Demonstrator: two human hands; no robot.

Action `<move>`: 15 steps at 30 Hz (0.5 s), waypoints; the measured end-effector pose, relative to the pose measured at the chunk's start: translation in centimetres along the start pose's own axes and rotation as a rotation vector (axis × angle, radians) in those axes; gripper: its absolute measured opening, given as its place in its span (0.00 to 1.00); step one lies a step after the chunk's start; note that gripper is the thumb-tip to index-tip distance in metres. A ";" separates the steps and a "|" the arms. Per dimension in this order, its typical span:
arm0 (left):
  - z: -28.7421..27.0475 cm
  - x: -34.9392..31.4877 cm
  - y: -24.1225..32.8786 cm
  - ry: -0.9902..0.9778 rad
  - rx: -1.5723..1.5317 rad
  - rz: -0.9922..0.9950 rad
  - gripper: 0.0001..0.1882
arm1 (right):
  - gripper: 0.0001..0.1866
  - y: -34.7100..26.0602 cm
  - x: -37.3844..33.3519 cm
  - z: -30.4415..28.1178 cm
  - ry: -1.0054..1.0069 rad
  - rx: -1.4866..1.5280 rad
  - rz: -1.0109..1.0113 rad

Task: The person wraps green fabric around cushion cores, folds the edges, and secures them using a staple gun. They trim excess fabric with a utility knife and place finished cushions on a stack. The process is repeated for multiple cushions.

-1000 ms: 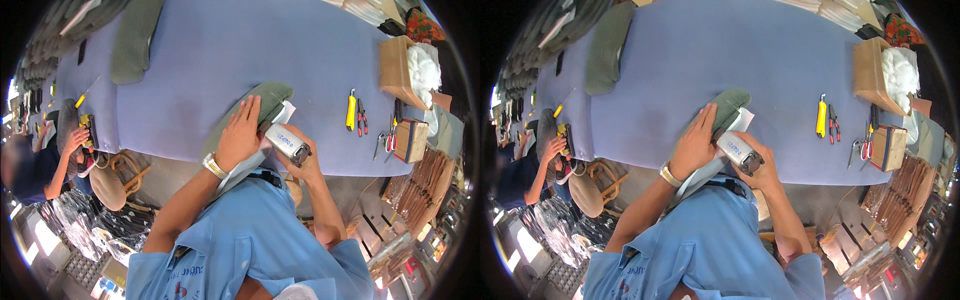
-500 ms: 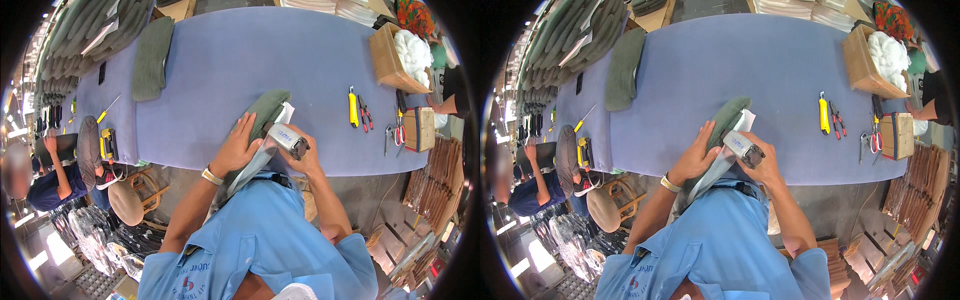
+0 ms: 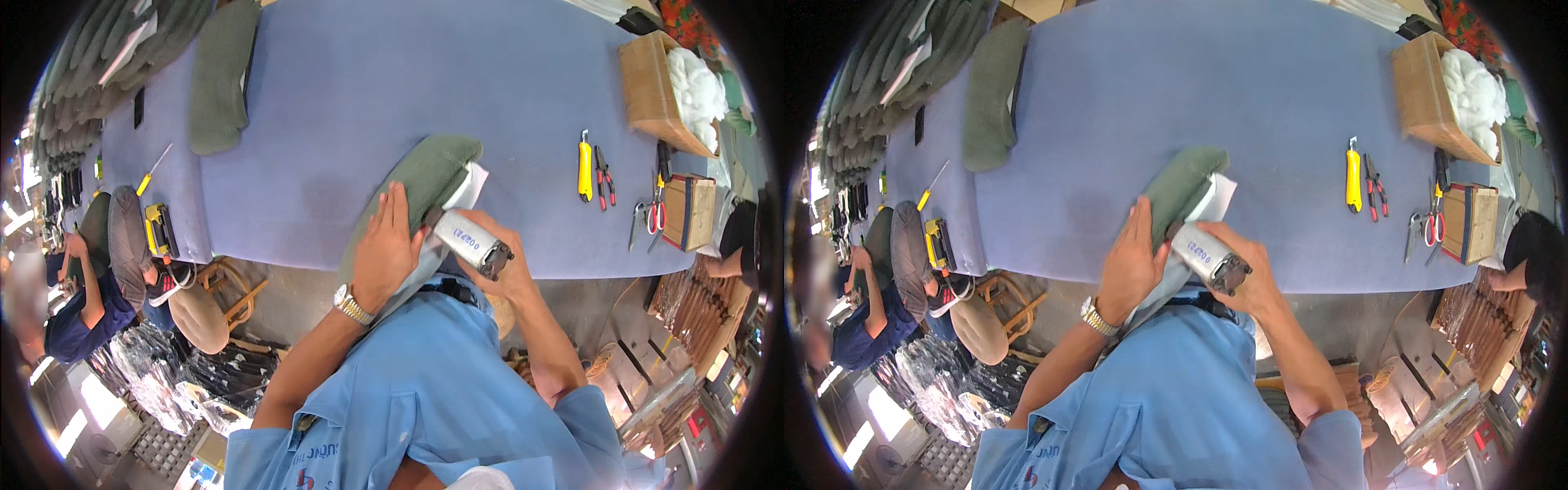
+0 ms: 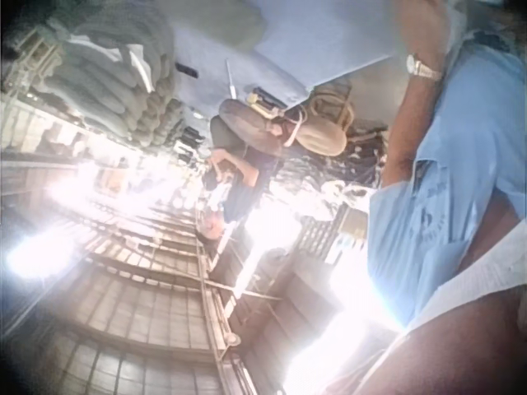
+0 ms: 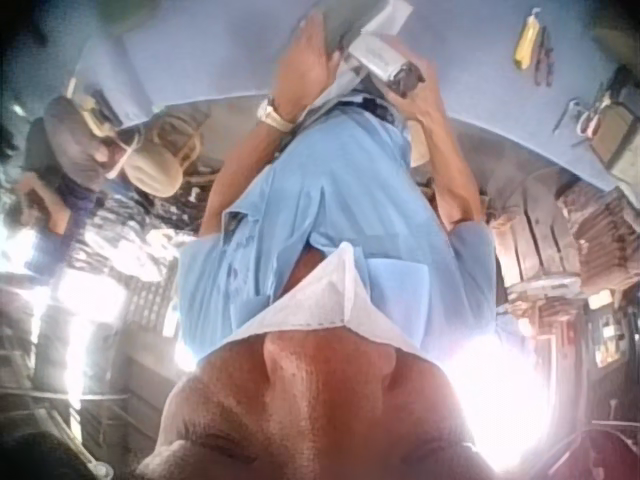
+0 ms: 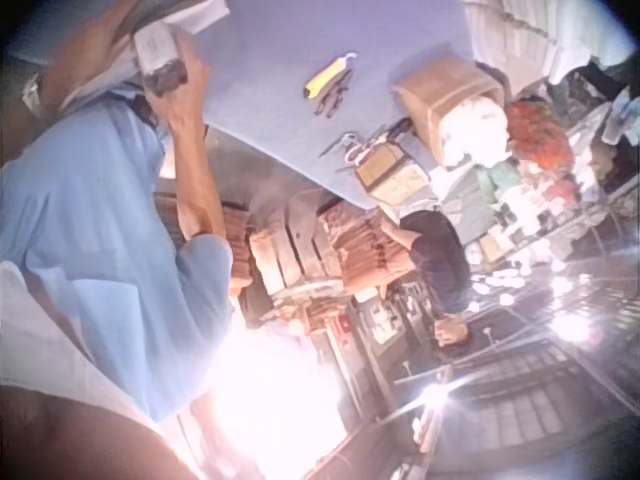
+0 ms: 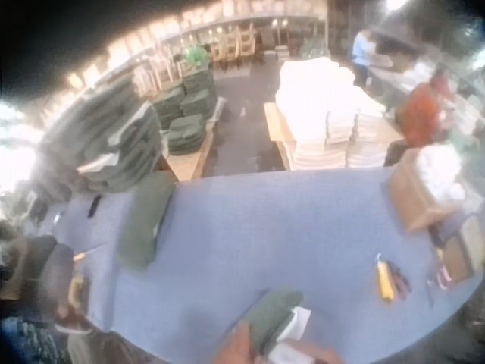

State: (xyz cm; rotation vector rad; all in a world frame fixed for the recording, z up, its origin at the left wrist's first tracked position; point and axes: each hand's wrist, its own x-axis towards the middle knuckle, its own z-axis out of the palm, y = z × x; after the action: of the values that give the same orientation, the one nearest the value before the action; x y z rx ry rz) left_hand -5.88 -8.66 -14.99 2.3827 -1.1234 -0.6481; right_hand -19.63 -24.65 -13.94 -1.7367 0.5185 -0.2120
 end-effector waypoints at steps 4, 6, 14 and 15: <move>0.1 0.5 0.0 0.030 -0.010 -0.004 0.42 | 0.27 -0.4 -0.2 0.3 0.029 0.003 0.020; -0.2 0.4 0.2 0.019 0.005 -0.011 0.43 | 0.28 -0.3 -0.6 0.1 0.015 -0.036 -0.013; -0.2 0.1 0.4 -0.029 0.002 -0.037 0.43 | 0.34 0.9 -1.4 0.2 -0.017 -0.065 -0.111; -0.1 0.1 0.4 -0.042 -0.005 -0.049 0.43 | 0.32 0.6 -1.2 0.1 -0.024 -0.036 -0.073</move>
State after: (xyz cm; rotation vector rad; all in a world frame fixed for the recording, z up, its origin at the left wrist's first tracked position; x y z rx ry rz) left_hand -6.02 -8.93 -14.67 2.4097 -1.0827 -0.7190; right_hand -20.81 -24.14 -14.33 -1.7931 0.4442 -0.2341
